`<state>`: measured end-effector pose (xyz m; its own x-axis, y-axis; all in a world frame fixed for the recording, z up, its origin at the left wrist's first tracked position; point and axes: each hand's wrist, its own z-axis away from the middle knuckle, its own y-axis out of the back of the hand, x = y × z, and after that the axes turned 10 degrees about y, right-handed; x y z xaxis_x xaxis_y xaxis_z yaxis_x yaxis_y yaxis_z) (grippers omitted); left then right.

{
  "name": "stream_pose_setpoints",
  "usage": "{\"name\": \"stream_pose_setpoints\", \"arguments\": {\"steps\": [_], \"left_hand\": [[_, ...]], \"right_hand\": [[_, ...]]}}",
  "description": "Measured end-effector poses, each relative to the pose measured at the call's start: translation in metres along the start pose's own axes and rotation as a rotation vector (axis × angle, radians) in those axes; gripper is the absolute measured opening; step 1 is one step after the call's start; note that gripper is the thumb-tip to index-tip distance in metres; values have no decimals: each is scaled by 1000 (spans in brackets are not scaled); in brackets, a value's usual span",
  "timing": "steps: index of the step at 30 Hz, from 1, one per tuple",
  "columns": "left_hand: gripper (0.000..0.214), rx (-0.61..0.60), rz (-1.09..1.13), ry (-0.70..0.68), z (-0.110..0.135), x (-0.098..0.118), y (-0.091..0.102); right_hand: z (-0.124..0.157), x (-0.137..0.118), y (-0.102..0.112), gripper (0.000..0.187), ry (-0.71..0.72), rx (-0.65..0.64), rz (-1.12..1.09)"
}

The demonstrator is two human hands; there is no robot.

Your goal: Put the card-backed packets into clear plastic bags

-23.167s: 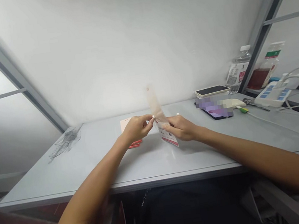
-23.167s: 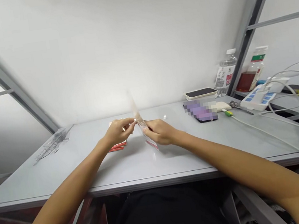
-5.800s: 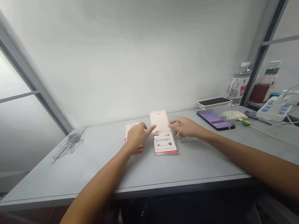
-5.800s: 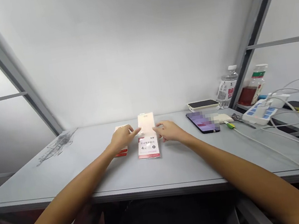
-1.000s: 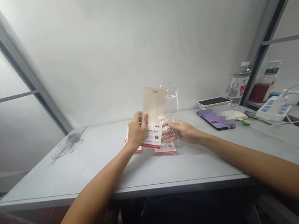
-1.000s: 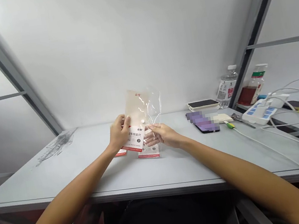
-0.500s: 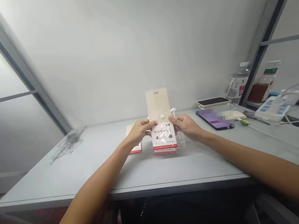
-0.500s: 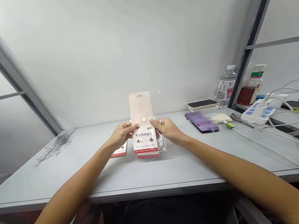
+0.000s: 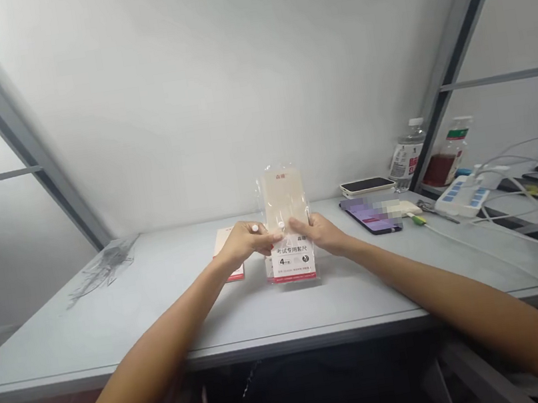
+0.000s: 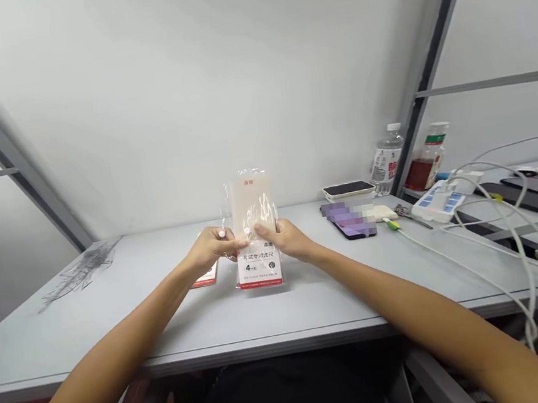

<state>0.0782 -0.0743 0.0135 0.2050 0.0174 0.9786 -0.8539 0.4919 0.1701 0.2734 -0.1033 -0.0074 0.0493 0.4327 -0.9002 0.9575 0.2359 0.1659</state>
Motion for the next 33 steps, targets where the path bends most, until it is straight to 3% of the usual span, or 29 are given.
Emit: {"name": "stream_pose_setpoints", "arguments": {"steps": [6, 9, 15, 17, 24, 33], "left_hand": [[35, -37, -91, -41, 3, 2, 3], [39, -121, -69, -69, 1, 0, 7], [76, -348, 81, 4, 2, 4, 13], [79, -349, 85, 23, 2, 3, 13], [38, -295, -24, -60, -2, -7, 5], [34, -184, -69, -133, 1, -3, 0]], "right_hand": [[1, 0, -1, 46, -15, -20, 48], [1, -1, 0, 45, -3, -31, 57], [2, -4, 4, 44, -21, 3, 33], [2, -4, 4, 45, -16, 9, 26], [6, -5, -3, 41, 23, -104, 42], [5, -3, -2, 42, 67, -167, 109]]}}
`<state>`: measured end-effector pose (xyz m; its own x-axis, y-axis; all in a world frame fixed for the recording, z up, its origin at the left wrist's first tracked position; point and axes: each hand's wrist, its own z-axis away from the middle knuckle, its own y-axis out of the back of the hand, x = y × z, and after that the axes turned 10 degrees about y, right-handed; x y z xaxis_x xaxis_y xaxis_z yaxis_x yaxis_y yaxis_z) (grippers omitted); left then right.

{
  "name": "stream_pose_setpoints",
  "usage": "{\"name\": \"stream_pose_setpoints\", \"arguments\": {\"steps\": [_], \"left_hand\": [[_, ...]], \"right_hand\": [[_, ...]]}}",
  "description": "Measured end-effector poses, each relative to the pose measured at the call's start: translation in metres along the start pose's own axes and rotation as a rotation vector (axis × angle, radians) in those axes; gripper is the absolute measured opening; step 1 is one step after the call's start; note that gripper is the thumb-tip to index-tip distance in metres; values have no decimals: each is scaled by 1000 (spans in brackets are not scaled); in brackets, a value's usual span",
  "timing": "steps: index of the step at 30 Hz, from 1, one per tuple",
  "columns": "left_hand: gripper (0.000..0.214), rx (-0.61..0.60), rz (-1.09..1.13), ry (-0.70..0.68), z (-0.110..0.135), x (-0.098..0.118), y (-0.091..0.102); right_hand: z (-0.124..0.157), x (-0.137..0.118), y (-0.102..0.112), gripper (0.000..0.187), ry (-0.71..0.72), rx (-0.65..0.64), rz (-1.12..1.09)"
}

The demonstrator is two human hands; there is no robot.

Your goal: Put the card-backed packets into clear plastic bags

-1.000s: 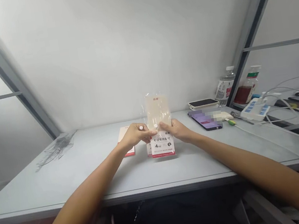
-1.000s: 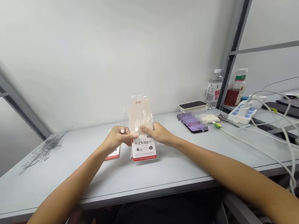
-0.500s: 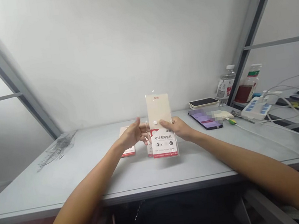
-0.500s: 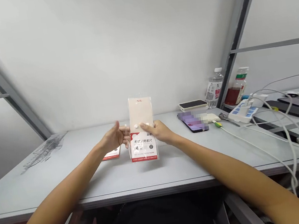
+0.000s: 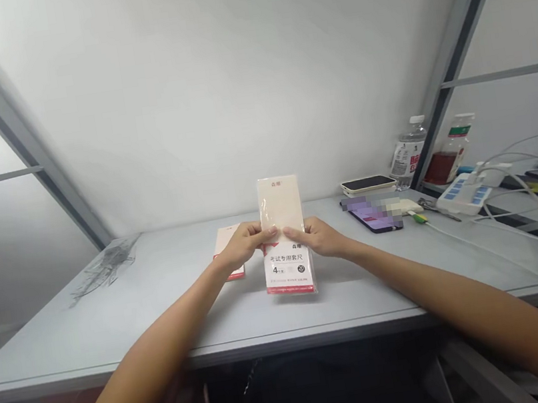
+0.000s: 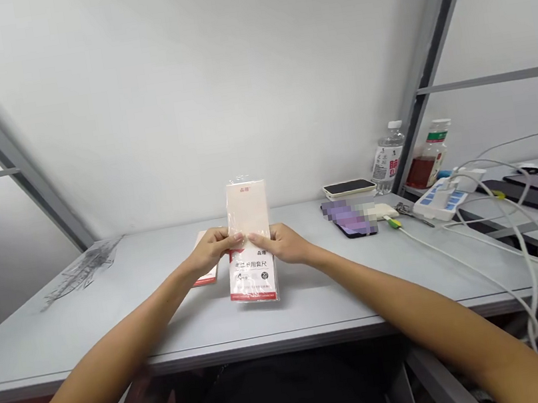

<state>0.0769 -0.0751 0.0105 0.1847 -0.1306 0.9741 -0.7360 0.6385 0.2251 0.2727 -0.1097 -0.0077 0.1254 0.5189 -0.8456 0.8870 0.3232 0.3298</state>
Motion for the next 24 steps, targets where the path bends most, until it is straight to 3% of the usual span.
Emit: {"name": "stream_pose_setpoints", "arguments": {"steps": [6, 12, 16, 18, 24], "left_hand": [[36, 91, -14, -10, -4, -2, -2], [49, 391, -238, 105, -7, -12, 4], [58, 573, -519, 197, -8, -18, 8], [62, 605, -622, 264, -8, -20, 13], [78, 641, -952, 533, -7, -18, 41]], "right_hand": [[-2, 0, -1, 45, -20, 22, 52], [-7, 3, 5, 45, -155, 91, 123], [-8, 9, 13, 49, -356, -35, 350], [-8, 9, 18, 49, -422, -80, 503], [-9, 17, 47, 47, -476, -2, 854]]}}
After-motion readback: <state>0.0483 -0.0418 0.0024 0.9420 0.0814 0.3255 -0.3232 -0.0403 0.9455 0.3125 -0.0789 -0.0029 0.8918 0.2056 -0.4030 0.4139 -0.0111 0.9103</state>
